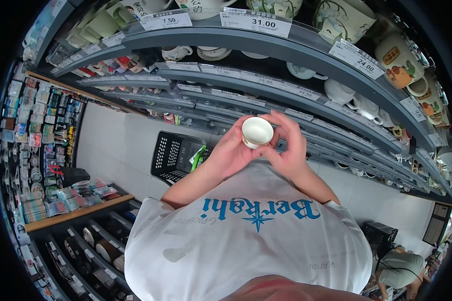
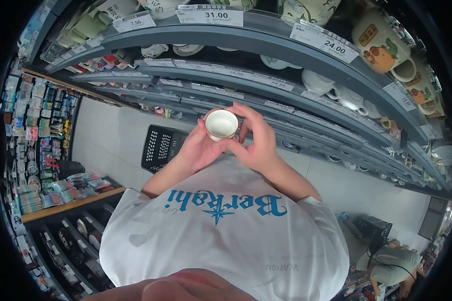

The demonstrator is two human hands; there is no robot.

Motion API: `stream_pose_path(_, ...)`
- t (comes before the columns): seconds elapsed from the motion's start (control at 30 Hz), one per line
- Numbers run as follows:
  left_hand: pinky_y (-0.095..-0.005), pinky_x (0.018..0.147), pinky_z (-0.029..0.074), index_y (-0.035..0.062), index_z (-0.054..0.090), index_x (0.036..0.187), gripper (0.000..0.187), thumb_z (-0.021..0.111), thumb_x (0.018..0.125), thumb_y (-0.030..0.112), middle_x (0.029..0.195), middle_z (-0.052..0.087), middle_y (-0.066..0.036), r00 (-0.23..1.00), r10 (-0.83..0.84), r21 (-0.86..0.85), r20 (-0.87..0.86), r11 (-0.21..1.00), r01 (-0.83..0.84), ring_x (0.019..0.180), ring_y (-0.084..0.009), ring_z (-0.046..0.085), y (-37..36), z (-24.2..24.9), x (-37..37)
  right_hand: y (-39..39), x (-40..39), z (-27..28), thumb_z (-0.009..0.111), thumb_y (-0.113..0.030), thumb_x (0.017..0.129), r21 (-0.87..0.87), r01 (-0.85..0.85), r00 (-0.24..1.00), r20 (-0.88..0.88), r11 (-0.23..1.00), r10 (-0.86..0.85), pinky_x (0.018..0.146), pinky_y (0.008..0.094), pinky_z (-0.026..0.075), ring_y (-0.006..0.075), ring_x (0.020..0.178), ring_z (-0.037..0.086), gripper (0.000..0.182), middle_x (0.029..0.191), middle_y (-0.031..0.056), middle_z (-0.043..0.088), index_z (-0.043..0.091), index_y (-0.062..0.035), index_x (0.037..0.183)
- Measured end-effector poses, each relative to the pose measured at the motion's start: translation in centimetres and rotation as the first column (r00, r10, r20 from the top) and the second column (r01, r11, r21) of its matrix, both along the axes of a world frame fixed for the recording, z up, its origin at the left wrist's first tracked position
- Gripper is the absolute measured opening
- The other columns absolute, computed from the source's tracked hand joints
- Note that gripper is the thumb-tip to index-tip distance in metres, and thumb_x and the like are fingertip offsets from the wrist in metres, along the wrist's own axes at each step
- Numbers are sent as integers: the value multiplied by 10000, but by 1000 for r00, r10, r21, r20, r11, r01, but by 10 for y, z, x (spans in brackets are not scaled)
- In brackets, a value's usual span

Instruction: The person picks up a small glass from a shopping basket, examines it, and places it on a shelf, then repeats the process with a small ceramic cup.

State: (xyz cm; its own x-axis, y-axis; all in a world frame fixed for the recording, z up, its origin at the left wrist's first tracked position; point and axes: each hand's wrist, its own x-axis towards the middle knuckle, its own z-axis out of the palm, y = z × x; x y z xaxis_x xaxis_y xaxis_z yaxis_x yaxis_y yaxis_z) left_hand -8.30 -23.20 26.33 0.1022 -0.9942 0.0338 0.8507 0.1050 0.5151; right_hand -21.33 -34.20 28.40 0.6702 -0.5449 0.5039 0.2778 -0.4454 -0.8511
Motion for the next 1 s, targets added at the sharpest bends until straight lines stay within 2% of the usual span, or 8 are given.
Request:
stream_pose_path(0.13, -349, 909, 463, 132, 424, 1306, 402, 405, 1015, 408, 1232, 529, -66, 998, 33, 121, -53, 992, -26, 1119, -197, 534, 3, -2, 6, -1, 7, -5, 737, -52, 753, 25, 22, 994, -103, 999, -19, 562, 226, 462, 115, 560, 555, 500, 1121, 110, 654, 539, -25, 1212)
stream_pose_path(0.3, -320, 912, 454, 74, 449, 1293, 354, 393, 1031, 305, 1216, 531, -68, 992, 82, 179, -101, 982, -63, 1096, -156, 536, 4, 0, 10, -4, 13, -6, 691, -7, 784, -58, 59, 989, -135, 997, -67, 571, 246, 502, 147, 699, 628, 226, 1158, 133, 626, 650, -20, 1006)
stream_pose_path(0.43, -320, 920, 453, 64, 432, 1317, 377, 394, 1031, 305, 1210, 534, -76, 991, 113, 192, -66, 977, -99, 1099, -157, 535, 8, -1, 11, 0, 17, -2, 685, 5, 785, -87, 46, 991, -120, 995, -56, 578, 246, 518, 156, 759, 640, 179, 1141, 133, 621, 660, -12, 961)
stream_pose_path(0.5, -324, 927, 453, 64, 414, 1341, 396, 397, 1030, 308, 1201, 536, -77, 982, 158, 232, 103, 956, -178, 1100, -160, 535, 9, 0, 10, 3, 18, 2, 690, 7, 780, -20, 2, 988, -155, 1000, -5, 550, 242, 487, 141, 707, 615, 175, 1074, 115, 631, 664, -13, 952)
stream_pose_path(0.63, -326, 927, 455, 73, 412, 1332, 392, 405, 1028, 319, 1197, 536, -72, 976, 174, 239, 130, 950, -202, 1094, -163, 537, 14, 4, 12, 0, 17, -12, 694, 12, 773, 0, -63, 976, -207, 998, 62, 536, 232, 442, 124, 655, 579, 181, 1002, 94, 627, 665, -12, 950)
stream_pose_path(0.7, -326, 924, 456, 96, 422, 1305, 361, 412, 1026, 325, 1180, 538, -63, 991, 133, 250, -22, 960, -124, 1085, -158, 537, 17, 4, 17, 0, 17, -14, 688, 20, 777, 64, -108, 977, -177, 992, 118, 565, 218, 412, 96, 656, 550, 165, 940, 67, 615, 662, -6, 938)
stream_pose_path(0.9, -332, 869, 484, 124, 455, 1214, 302, 428, 1017, 352, 1137, 557, -53, 995, 98, 227, 19, 969, -100, 1052, -149, 555, 25, 0, 24, 3, 20, -16, 639, 42, 825, 492, -228, 959, -36, 840, 281, 645, 207, 426, 73, 748, 531, 133, 967, 57, 590, 642, 18, 955)
stream_pose_path(1.0, -336, 878, 490, 117, 462, 1164, 256, 449, 1015, 325, 1099, 564, -51, 993, 113, 202, 20, 973, -114, 1017, -154, 570, 27, 4, 24, 3, 20, -18, 618, 51, 840, 490, -237, 953, -51, 839, 299, 647, 206, 428, 76, 752, 528, 132, 1003, 69, 588, 636, 24, 968)
